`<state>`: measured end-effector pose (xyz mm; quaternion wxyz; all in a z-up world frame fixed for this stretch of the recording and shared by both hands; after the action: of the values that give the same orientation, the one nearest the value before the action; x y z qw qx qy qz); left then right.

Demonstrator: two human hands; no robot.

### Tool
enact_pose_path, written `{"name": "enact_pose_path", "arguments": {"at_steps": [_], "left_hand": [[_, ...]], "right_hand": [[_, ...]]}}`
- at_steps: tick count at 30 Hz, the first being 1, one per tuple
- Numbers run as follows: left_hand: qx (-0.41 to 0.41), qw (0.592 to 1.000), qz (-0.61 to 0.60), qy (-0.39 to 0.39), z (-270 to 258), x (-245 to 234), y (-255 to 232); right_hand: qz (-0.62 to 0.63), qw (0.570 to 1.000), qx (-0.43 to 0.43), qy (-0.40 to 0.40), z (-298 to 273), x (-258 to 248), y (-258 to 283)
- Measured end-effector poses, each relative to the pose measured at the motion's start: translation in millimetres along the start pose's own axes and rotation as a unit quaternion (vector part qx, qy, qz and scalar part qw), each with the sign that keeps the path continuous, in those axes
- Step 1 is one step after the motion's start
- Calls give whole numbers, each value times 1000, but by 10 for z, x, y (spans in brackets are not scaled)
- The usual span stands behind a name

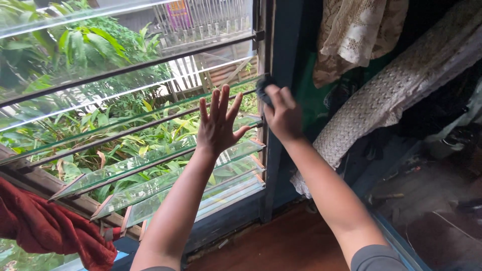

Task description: The person wipes a window pane and the window frame using a dark cloth. They move between sections of the window, wiping the glass and the frame edges.

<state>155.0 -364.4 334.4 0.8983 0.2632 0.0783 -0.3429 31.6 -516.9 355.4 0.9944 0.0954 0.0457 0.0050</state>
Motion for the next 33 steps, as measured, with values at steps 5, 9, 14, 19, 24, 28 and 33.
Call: {"name": "enact_pose_path", "arguments": {"at_steps": [5,9,14,19,24,28,33], "left_hand": [[-3,1000,-5,-26,-6,-30,-26],[-7,999,-25,-41,-15,-8,-11],[4,999,-10,-42,-38,4,-7],[5,999,-18,-37,-17,-16,22],[5,999,-31,-17,-66,-55,-3],[5,998,-55,0,-52,-29,11],[78,994,34,70,-128,25,-16]], "right_hand": [[9,977,102,185,-439,169,-118],[-21,993,96,65,-229,-43,-116],[-46,985,27,163,-293,98,-90],[11,987,100,124,-330,-42,-130],[-16,999,38,35,-355,-48,-38],[84,976,176,93,-1030,196,-492],[141,845,501,-123,-1882,134,-1026]]}}
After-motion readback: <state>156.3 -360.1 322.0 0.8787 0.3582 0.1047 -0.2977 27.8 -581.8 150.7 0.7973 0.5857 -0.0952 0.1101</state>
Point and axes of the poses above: each hand's wrist, its own z-axis towards the middle knuckle, its own x-axis out of the palm, y = z × x, the point moved 6 cm from there along z, towards the middle knuckle, and after that the axes turned 4 degrees about -y, right-handed, at the moved point
